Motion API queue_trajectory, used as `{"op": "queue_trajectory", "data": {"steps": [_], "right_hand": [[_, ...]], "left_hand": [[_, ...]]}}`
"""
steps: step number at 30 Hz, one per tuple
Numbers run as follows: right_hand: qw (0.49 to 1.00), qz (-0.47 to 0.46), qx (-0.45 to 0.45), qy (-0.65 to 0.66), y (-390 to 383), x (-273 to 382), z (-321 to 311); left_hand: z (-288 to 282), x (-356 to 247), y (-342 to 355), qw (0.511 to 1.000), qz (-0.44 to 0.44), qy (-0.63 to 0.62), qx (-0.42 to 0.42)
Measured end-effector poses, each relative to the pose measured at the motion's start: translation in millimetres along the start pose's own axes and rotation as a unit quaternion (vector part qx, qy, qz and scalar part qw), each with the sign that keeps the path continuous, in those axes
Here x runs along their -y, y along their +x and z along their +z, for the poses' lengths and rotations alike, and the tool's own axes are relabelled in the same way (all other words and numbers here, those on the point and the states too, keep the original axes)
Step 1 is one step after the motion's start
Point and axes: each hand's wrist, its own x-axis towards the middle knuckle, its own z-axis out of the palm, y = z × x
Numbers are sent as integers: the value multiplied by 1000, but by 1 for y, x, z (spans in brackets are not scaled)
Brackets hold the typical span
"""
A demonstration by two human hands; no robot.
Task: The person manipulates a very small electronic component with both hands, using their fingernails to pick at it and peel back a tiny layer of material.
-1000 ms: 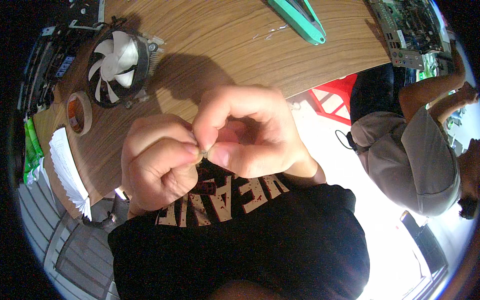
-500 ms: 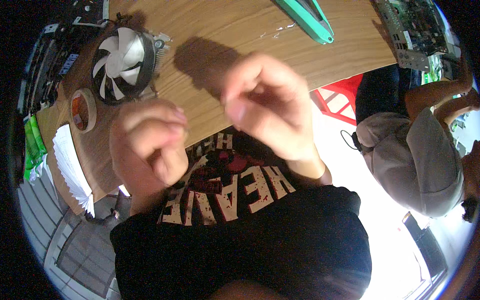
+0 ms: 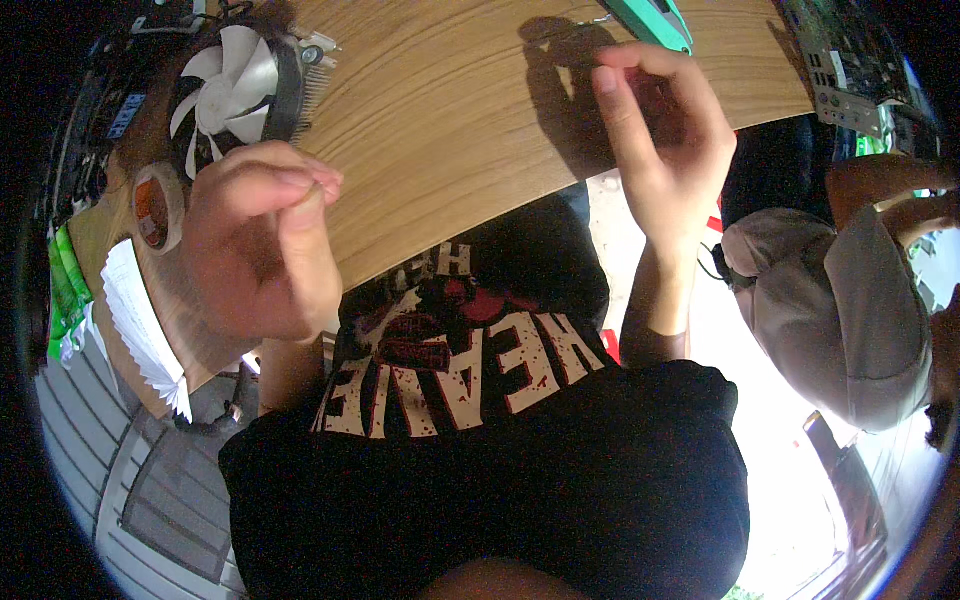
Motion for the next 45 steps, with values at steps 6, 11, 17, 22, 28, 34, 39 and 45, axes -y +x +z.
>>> {"op": "queue_trajectory", "data": {"steps": [6,11,17,22,28,34,39,45], "right_hand": [[999,0,-31,44,3,-5,-3],[803,-60,521,283,-2,4,-41],[934,140,300,-136,-73,-106,-38],[956,77,227,-170,-88,-136,-21],[944,18,214,-249,-90,-135,-10],[904,84,310,-281,-97,-153,-9],[889,71,338,-301,-90,-138,-10],[938,106,313,-102,-82,-81,-29]], "left_hand": [[27,-4,-6,984,-121,-114,-60],[39,-3,-3,973,-173,-147,-50],[43,2,-5,969,-184,-155,-48],[44,-3,-6,968,-213,-124,-40],[49,-4,-8,963,-232,-126,-54],[52,-7,-8,963,-223,-138,-59],[51,-6,-9,955,-230,-178,-65],[48,-9,-12,959,-228,-153,-67]]}}
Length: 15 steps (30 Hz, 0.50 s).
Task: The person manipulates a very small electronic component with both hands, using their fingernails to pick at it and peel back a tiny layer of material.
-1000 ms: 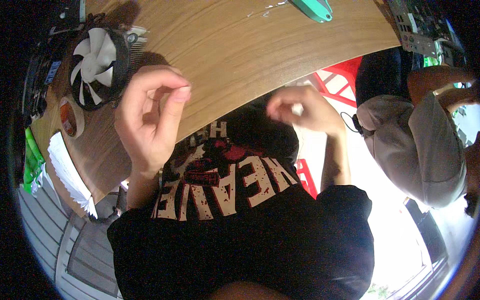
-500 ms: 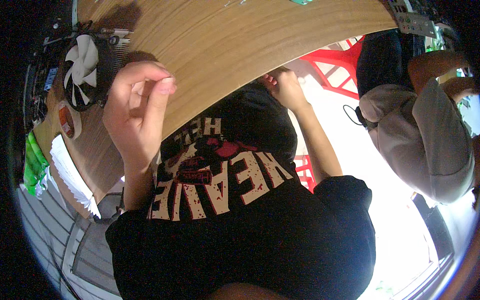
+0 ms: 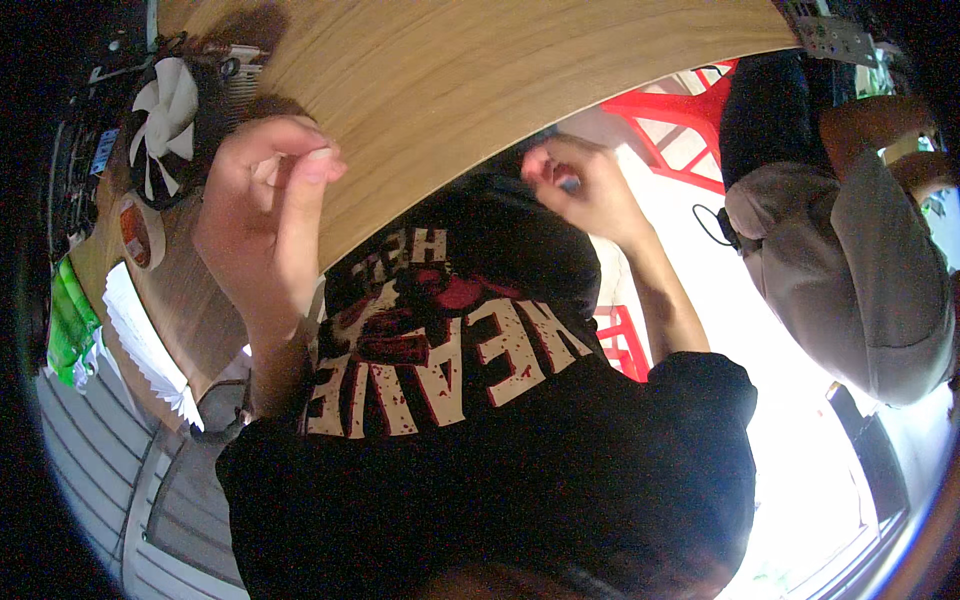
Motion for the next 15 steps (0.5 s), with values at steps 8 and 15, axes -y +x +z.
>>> {"op": "queue_trajectory", "data": {"steps": [8,15], "right_hand": [[880,-84,-37,466,15,112,-23],[889,-99,41,445,33,132,-23]], "left_hand": [[0,-18,1,980,150,85,96],[-7,-26,0,973,190,109,71]]}}
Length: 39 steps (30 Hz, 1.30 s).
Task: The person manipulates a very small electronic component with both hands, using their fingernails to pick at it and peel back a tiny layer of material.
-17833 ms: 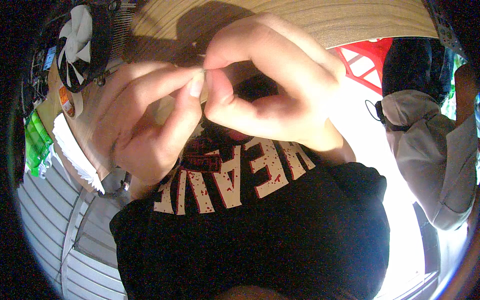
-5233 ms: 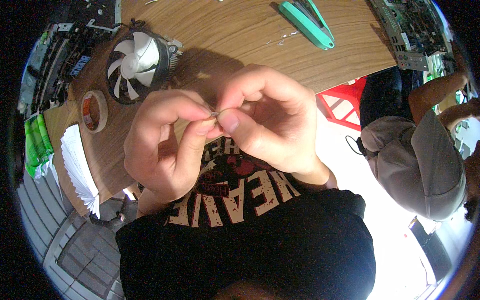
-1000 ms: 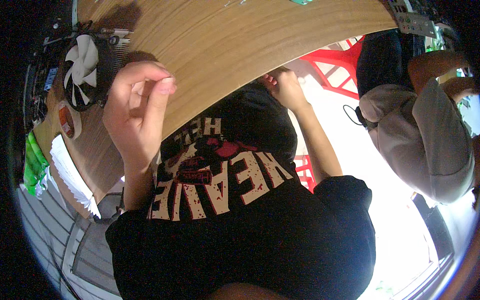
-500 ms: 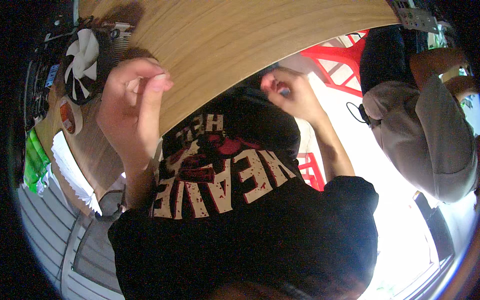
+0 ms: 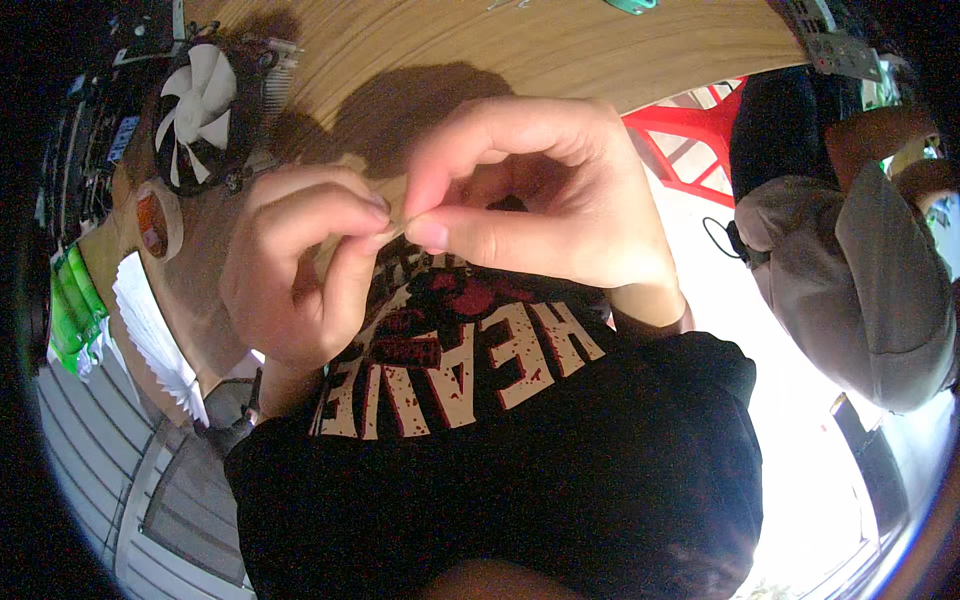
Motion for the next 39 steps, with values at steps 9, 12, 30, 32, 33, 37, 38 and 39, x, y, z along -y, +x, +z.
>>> {"op": "queue_trajectory", "data": {"steps": [9,12,30,32,33,37,38,39], "right_hand": [[998,61,9,11,3,1,5],[997,74,12,13,8,-1,2],[977,13,31,-210,12,11,3],[968,2,49,-245,13,17,1],[965,2,63,-254,13,21,0],[986,76,63,-137,17,13,2],[984,89,74,-135,17,13,1],[984,90,68,-137,16,16,1]], "left_hand": [[-4,4,-5,1000,18,-2,-9],[-3,8,-4,1000,5,-5,-7],[-4,9,-7,998,-37,-40,29],[-3,7,-4,997,-37,-55,47],[-2,7,-4,996,-35,-59,49],[0,11,-12,999,7,-32,9],[1,10,-11,999,23,-30,6],[2,10,-11,999,39,-28,2]]}}
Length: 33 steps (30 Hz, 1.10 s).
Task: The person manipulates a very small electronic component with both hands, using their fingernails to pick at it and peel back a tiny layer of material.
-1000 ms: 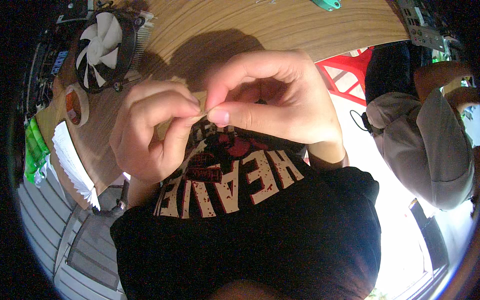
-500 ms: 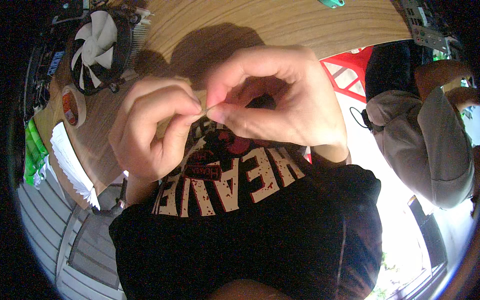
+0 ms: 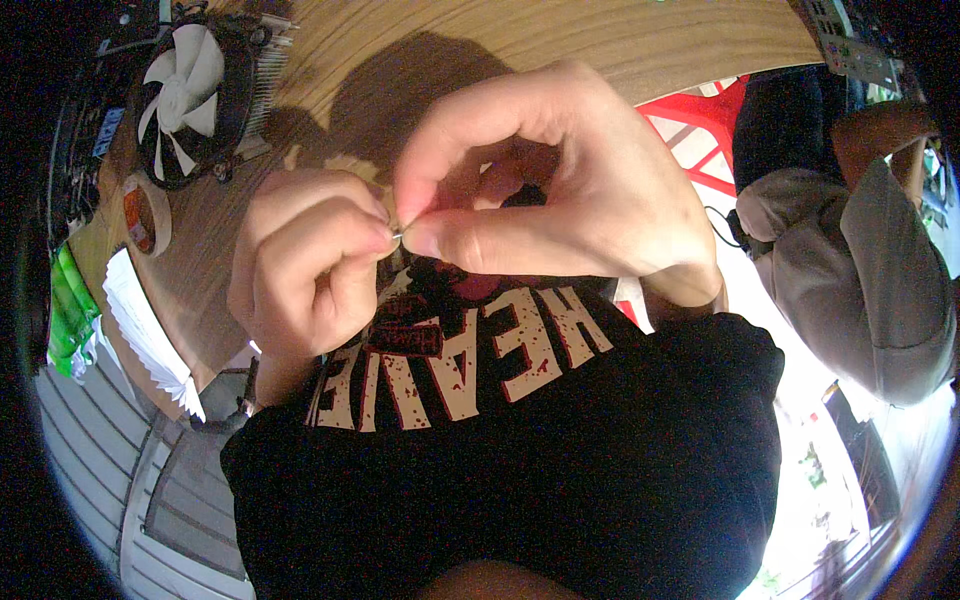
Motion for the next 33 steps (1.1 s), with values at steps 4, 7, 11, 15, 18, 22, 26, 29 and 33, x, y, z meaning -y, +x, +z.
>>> {"op": "queue_trajectory", "data": {"steps": [4,7,11,15,18,22,26,29,33], "right_hand": [[982,129,-4,138,1,2,8],[972,155,0,177,2,3,9],[970,184,12,157,5,6,9],[997,76,19,17,-1,-3,7],[984,5,-1,-175,0,7,7],[965,-52,7,-256,2,12,6],[976,-47,-3,-211,4,8,6],[988,-34,2,-147,3,7,6],[990,-70,-2,-125,2,2,6]], "left_hand": [[4,-4,-4,995,40,78,-38],[4,3,-8,990,88,107,-38],[1,10,-10,986,125,103,-34],[0,10,-10,988,120,94,-11],[-2,11,-10,994,79,72,-5],[-6,13,-5,1000,15,4,19],[-6,9,-3,999,-35,-10,5],[-3,8,-4,997,-59,-45,-22],[-4,6,-2,996,-66,-55,-27]]}}
